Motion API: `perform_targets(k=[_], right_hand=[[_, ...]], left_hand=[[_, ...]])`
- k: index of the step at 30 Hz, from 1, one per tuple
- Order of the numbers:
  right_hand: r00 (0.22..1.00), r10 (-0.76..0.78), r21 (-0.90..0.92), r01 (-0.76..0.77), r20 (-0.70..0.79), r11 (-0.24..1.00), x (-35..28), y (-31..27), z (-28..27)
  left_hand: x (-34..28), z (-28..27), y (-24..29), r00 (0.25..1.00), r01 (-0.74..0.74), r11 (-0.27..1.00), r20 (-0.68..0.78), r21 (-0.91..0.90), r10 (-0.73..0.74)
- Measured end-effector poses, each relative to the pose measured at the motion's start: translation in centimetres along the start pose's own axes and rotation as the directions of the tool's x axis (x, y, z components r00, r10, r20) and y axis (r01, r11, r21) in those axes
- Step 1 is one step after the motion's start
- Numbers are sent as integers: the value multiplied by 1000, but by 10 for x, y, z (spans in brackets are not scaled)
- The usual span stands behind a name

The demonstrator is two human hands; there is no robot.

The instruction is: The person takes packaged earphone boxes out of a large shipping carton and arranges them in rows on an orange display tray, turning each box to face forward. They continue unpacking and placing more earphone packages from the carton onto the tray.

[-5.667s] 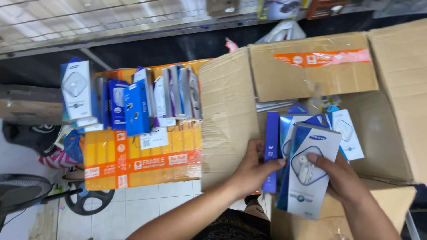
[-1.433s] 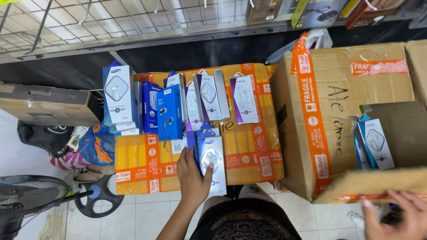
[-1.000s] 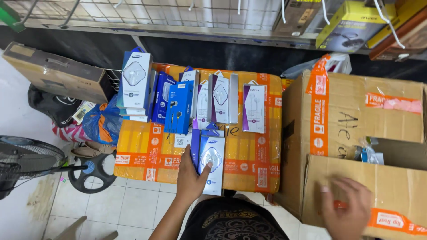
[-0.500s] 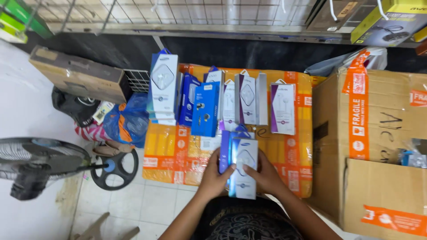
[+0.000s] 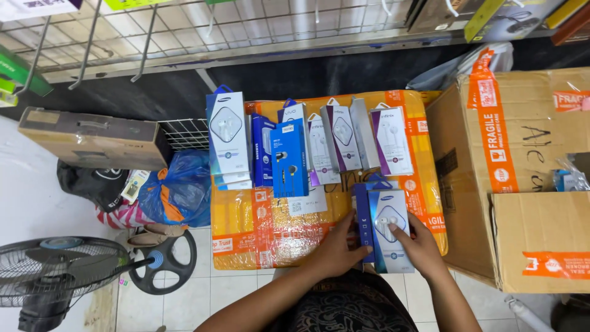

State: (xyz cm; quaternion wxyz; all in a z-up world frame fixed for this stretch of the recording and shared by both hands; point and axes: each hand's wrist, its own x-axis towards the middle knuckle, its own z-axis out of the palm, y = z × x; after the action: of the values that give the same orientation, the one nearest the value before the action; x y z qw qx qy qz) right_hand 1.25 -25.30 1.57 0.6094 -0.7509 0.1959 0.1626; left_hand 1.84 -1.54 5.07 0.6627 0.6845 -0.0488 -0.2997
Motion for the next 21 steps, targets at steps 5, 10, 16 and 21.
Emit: perform_targets(k=[5, 10, 16, 21], right_hand=[[993, 83, -76, -90, -89, 993, -9, -17, -22], [981, -109, -332, 51, -159, 942, -6, -36, -36], [958, -193, -560, 42, -214, 827, -6, -53, -43], [880, -457, -767, 205, -127, 608, -16, -73, -33]], left_hand=[[22, 21, -1, 983, -184, 961, 14, 205, 185], [46, 45, -3, 985, -153, 974, -52, 166, 164], [58, 53, -14, 986, -148, 983, -60, 107, 155], [35, 34, -16, 996, 37, 994, -82, 105, -29]])
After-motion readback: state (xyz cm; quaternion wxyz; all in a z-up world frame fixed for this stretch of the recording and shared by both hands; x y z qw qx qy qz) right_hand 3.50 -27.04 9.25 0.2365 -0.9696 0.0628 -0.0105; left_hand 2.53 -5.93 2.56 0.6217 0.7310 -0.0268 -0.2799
